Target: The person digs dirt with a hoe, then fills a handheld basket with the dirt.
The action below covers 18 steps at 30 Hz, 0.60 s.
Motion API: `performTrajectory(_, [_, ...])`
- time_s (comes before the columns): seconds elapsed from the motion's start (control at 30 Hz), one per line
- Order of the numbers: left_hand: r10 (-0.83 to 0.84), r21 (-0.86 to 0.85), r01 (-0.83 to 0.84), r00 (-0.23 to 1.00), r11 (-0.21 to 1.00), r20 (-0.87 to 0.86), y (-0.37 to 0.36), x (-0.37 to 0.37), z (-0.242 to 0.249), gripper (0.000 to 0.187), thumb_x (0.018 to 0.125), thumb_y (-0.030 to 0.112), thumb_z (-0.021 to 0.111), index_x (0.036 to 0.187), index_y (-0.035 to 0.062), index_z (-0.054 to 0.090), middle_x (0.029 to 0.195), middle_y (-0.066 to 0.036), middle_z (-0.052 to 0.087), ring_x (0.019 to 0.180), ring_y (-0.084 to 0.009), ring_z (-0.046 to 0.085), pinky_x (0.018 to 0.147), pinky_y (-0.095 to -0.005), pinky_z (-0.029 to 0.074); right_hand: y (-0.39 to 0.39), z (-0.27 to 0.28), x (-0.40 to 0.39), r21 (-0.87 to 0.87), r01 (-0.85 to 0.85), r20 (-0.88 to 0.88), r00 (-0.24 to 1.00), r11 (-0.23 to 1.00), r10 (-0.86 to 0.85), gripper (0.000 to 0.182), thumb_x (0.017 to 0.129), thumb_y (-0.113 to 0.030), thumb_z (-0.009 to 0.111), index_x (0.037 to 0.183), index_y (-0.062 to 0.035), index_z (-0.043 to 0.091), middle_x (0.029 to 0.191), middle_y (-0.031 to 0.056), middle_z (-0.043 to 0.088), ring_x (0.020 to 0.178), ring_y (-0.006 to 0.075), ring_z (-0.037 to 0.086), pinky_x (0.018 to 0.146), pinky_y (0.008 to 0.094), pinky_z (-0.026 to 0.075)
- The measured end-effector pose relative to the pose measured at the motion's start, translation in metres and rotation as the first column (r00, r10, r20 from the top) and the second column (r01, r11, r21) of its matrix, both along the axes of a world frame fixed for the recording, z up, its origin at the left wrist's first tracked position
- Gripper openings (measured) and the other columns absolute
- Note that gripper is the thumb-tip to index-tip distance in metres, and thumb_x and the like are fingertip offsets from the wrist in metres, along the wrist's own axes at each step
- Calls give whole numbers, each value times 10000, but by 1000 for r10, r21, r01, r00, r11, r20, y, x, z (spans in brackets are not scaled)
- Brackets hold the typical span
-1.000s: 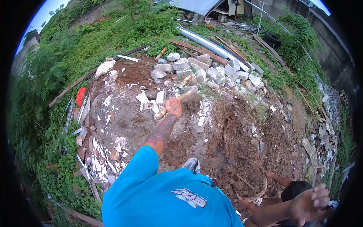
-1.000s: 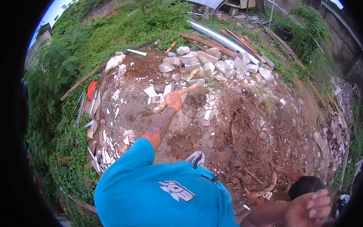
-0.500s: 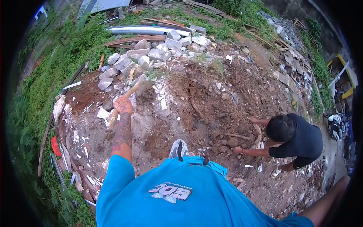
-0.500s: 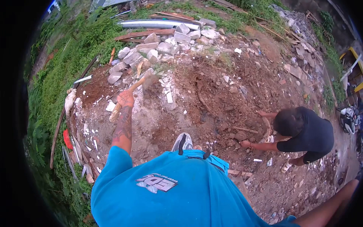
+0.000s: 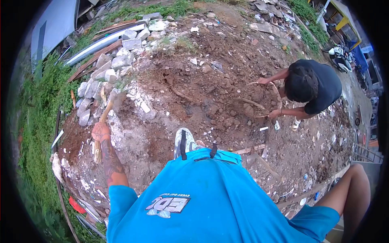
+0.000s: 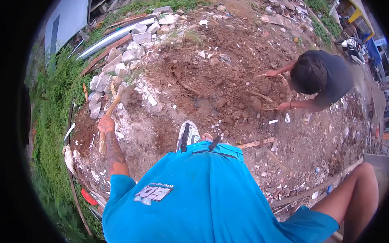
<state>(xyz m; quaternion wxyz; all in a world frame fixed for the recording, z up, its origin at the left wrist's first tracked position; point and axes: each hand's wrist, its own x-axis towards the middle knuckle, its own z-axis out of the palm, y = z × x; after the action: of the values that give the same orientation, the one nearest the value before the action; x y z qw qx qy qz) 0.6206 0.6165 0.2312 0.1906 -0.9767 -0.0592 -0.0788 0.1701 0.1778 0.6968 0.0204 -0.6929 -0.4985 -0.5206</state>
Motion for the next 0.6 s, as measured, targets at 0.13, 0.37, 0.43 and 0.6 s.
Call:
performTrajectory(0.13, [-23, -18, 22, 998, 1000, -51, -4, -2, 17, 213, 816, 262, 578, 776, 88, 694, 770, -85, 714, 715, -247, 710, 601, -369, 553, -81, -34, -37, 522, 372, -130, 924, 767, -359, 256, 912, -306, 580, 944, -53, 592, 756, 34, 564, 647, 177, 530, 587, 280, 448])
performTrajectory(0.37, [63, -47, -73, 979, 996, -192, 2, 27, 44, 356, 814, 344, 579, 940, 41, 718, 954, -175, 701, 904, -338, 684, 755, -431, 544, -140, -500, -123, 201, 465, -808, 576, -862, 122, 131, 901, -199, 618, 905, -72, 589, 728, 24, 608, 562, 83, 549, 448, 225, 410])
performTrajectory(0.43, [110, -58, -131, 955, 990, -277, -18, 11, 68, 440, 810, 399, 576, 1033, 42, 703, 1057, -187, 685, 1010, -336, 660, 840, -438, 525, -48, -625, -163, -219, 688, -838, 231, -692, 494, 312, 850, -317, 648, 792, -13, 686, 659, 105, 654, 643, 189, 642, 559, 327, 503])
performTrajectory(0.6, [96, 21, -93, 982, 995, -162, 14, 42, 2, 428, 795, 383, 582, 956, 2, 695, 954, -167, 708, 841, -289, 701, 702, -425, 541, 139, -728, -223, -621, 731, -472, -58, -284, 880, 495, 769, -478, 642, 898, -4, 706, 877, 220, 690, 787, 351, 686, 702, 421, 533])
